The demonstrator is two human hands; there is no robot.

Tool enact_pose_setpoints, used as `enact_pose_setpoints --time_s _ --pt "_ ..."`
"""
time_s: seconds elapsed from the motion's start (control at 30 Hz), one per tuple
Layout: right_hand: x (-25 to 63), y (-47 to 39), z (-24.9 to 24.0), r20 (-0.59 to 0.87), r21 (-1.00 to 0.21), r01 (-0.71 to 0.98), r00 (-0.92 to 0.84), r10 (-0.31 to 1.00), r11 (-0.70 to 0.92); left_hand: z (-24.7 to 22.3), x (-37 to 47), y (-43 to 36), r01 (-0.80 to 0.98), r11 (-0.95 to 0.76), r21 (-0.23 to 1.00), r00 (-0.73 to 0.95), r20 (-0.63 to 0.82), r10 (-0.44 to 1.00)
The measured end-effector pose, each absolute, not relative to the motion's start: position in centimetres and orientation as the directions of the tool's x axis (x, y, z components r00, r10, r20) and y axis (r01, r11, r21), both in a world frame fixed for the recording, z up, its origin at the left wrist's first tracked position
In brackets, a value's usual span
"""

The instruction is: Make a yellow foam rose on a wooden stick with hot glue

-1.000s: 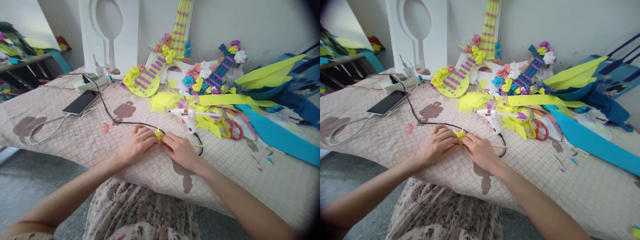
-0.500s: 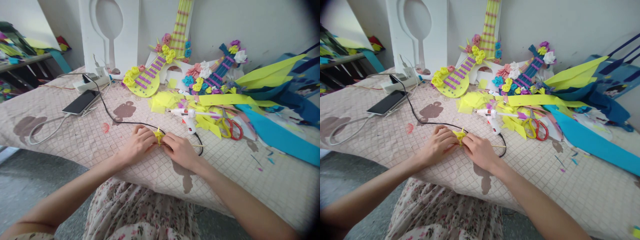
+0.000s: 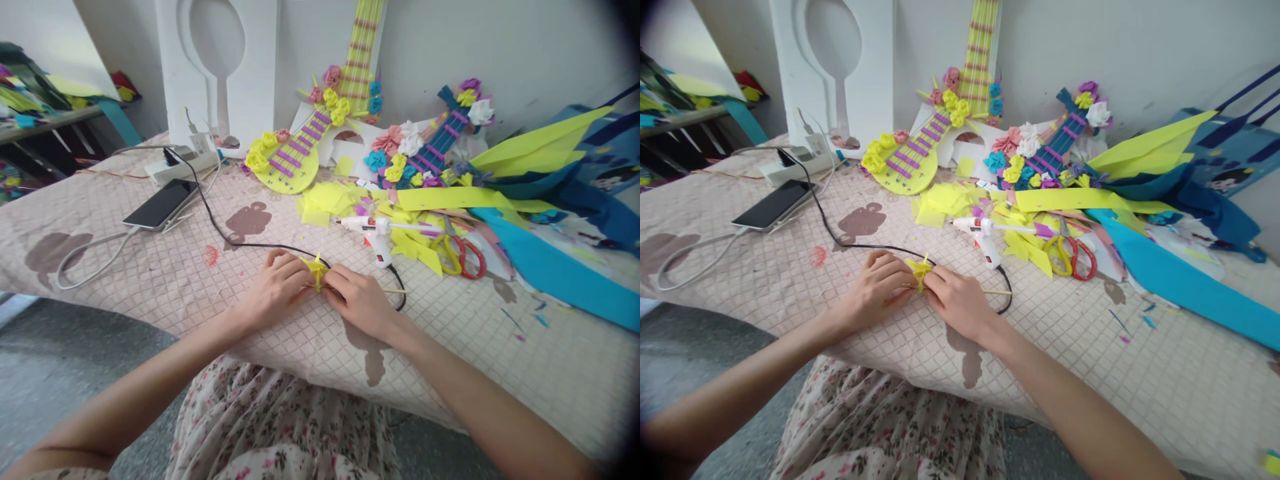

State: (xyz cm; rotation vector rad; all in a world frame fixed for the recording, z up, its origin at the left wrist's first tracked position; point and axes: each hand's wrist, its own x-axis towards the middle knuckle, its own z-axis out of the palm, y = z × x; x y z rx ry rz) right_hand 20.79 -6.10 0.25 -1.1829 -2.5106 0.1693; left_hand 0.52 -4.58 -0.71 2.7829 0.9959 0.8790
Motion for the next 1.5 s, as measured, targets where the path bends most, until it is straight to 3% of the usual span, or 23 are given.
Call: enact_pose_setpoints --time_s 0.47,1.23,1.5 --pt "20.78 -6.08 0.14 0.267 -0.248 0.717 -0.596 0.758 0.651 -0.65 0.67 -4.61 0.568 -0.804 0.177 0.644 0.513 0.568" --pt "20.69 -6.14 0.24 0.263 -0.299 0.702 -0.591 0.763 0.646 -0.64 0.70 -4.71 0.575 -0.784 0.235 0.627 0.489 0.607" --pt "20.75 -6.04 0.10 0.236 -0.317 0.694 -0.603 0.762 0.647 -0.63 0.31 -4.83 0.551 -0.831 0.073 0.685 0.529 0.501"
